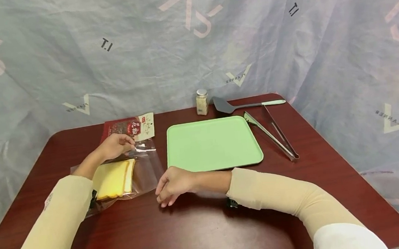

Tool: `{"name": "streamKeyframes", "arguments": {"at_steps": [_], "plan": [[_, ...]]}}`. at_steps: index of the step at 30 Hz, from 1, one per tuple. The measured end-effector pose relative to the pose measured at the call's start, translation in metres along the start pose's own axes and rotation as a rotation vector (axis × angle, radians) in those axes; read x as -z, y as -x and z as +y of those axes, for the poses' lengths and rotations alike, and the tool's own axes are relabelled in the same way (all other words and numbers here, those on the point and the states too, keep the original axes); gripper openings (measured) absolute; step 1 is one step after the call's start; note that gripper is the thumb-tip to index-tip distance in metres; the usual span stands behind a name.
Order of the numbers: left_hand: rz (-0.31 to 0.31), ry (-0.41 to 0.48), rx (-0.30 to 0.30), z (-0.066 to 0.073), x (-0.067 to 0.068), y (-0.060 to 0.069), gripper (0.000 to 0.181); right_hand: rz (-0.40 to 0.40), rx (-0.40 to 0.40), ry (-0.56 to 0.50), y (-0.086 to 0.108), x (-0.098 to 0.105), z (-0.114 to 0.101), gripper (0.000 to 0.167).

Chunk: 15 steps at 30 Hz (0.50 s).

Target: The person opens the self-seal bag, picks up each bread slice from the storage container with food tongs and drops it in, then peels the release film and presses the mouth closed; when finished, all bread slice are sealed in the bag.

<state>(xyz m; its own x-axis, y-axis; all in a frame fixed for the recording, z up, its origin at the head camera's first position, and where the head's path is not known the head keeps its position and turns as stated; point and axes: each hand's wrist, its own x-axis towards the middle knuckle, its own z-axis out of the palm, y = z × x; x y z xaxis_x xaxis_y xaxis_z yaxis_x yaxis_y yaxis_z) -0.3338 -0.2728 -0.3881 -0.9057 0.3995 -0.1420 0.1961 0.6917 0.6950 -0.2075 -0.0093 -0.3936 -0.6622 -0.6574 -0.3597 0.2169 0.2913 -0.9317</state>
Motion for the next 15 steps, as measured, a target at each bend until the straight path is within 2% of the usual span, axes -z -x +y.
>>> {"name": "streamKeyframes", "arguments": {"at_steps": [3,6,8,11,13,15], "plan": [[-0.029,-0.123,-0.003,0.001,-0.001,-0.002,0.024,-0.063,0.000,0.109,0.003,0.010,-0.007,0.014],[-0.074,-0.216,-0.002,0.007,-0.003,-0.005,0.027,-0.060,0.086,0.282,-0.002,0.029,-0.019,0.017],[-0.099,-0.225,0.006,0.010,-0.004,-0.008,0.027,-0.016,0.177,0.419,-0.010,0.044,-0.029,0.017],[-0.103,-0.239,0.013,0.011,-0.005,-0.015,0.029,0.086,0.308,0.659,-0.030,0.067,-0.041,0.015],[-0.101,-0.246,0.019,0.012,-0.007,-0.020,0.031,0.161,0.355,0.821,-0.044,0.079,-0.047,0.015],[-0.103,-0.249,0.021,0.013,-0.010,-0.025,0.033,0.222,0.368,0.971,-0.058,0.087,-0.049,0.017]]}}
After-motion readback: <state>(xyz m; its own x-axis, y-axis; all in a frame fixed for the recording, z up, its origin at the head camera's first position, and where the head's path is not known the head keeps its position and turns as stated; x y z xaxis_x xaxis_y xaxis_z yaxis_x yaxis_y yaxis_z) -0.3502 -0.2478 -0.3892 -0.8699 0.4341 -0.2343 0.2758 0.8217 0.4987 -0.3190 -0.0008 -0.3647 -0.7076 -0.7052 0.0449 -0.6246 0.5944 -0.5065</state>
